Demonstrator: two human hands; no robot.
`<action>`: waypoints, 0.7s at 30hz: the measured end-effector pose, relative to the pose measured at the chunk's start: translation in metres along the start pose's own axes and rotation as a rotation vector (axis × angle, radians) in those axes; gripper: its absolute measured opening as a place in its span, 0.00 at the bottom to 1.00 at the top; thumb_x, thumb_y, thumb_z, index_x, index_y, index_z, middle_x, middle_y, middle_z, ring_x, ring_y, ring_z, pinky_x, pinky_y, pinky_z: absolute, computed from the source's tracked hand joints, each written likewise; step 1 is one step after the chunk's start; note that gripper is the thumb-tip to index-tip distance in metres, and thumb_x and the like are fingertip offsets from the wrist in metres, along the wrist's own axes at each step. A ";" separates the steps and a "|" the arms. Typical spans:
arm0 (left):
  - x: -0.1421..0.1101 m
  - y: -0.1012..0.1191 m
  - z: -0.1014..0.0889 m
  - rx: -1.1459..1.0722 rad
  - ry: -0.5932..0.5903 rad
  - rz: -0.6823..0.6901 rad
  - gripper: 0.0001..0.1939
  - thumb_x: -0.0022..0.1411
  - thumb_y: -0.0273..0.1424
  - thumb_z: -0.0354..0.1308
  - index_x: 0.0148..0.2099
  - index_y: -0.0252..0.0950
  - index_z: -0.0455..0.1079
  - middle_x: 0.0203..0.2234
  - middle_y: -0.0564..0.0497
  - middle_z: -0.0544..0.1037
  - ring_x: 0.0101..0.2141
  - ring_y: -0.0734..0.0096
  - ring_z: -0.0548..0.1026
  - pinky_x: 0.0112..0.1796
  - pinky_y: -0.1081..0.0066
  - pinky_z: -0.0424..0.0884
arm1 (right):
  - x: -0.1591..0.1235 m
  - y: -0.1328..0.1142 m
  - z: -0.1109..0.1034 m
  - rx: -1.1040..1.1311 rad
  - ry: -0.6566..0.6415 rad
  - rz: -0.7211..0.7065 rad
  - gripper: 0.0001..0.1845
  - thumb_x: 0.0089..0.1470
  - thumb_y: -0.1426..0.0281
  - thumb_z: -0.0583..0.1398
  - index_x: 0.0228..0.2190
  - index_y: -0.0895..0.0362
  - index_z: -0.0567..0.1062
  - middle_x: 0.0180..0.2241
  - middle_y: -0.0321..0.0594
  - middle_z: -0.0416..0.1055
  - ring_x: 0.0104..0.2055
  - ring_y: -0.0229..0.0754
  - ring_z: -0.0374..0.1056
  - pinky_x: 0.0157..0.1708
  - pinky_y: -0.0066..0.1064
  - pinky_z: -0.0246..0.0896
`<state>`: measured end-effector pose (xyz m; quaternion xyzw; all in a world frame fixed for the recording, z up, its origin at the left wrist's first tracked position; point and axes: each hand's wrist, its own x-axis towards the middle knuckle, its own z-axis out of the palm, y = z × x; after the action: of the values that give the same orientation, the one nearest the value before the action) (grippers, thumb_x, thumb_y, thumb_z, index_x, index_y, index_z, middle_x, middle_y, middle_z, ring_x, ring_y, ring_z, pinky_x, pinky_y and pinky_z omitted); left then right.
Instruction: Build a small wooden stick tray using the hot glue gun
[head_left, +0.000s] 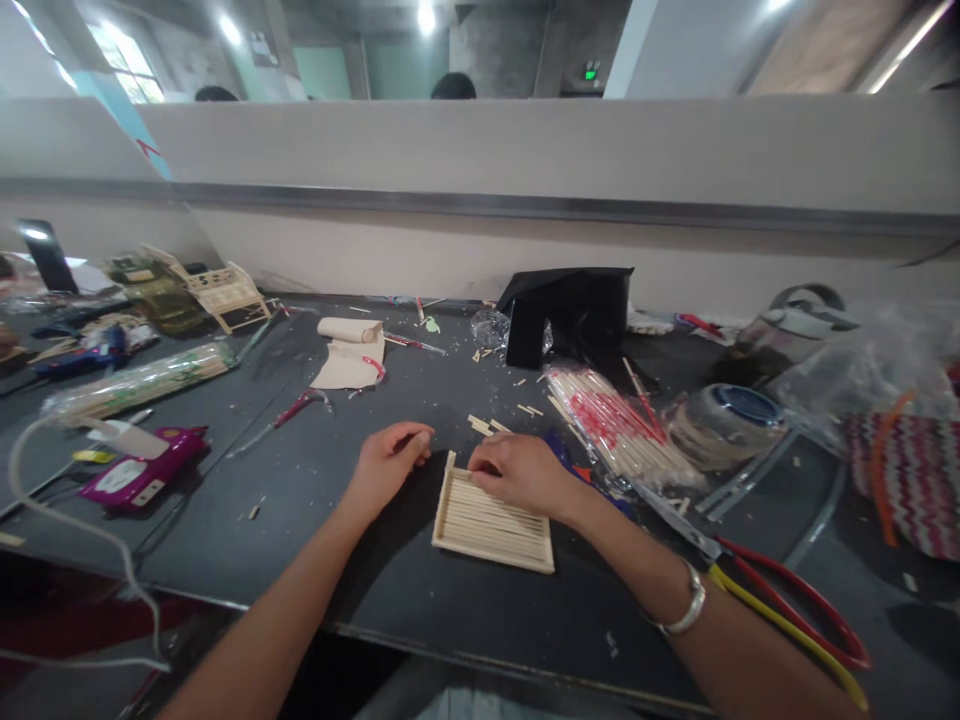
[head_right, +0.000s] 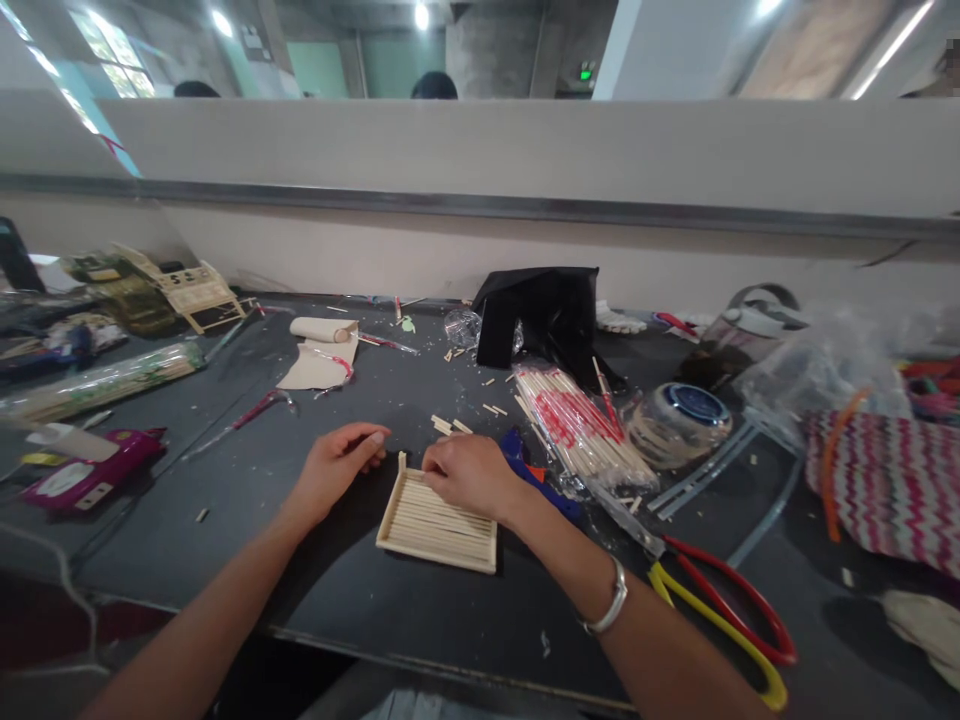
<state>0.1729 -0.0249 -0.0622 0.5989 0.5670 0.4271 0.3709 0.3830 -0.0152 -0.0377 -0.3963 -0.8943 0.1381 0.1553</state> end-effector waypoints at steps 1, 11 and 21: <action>-0.001 0.002 0.001 -0.028 -0.009 -0.011 0.15 0.57 0.39 0.56 0.40 0.34 0.74 0.24 0.51 0.76 0.24 0.73 0.73 0.27 0.73 0.70 | 0.000 0.000 -0.001 0.017 0.011 0.006 0.05 0.51 0.73 0.60 0.27 0.53 0.77 0.27 0.35 0.75 0.32 0.39 0.69 0.31 0.27 0.56; -0.014 0.021 -0.005 -0.769 -0.485 -0.246 0.22 0.60 0.43 0.53 0.53 0.39 0.69 0.49 0.43 0.75 0.48 0.59 0.73 0.49 0.60 0.67 | 0.002 -0.007 -0.012 0.141 0.148 0.054 0.05 0.54 0.72 0.59 0.30 0.55 0.76 0.29 0.35 0.74 0.31 0.36 0.68 0.32 0.26 0.59; -0.029 0.031 -0.003 -1.045 -0.764 -0.220 0.40 0.50 0.35 0.63 0.64 0.44 0.54 0.60 0.46 0.63 0.58 0.53 0.62 0.57 0.56 0.55 | 0.000 -0.019 -0.017 0.309 0.415 -0.128 0.07 0.58 0.68 0.58 0.32 0.54 0.77 0.32 0.38 0.73 0.36 0.39 0.67 0.38 0.31 0.62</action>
<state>0.1817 -0.0564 -0.0351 0.3878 0.1715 0.3631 0.8297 0.3769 -0.0260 -0.0154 -0.3305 -0.8349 0.1787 0.4023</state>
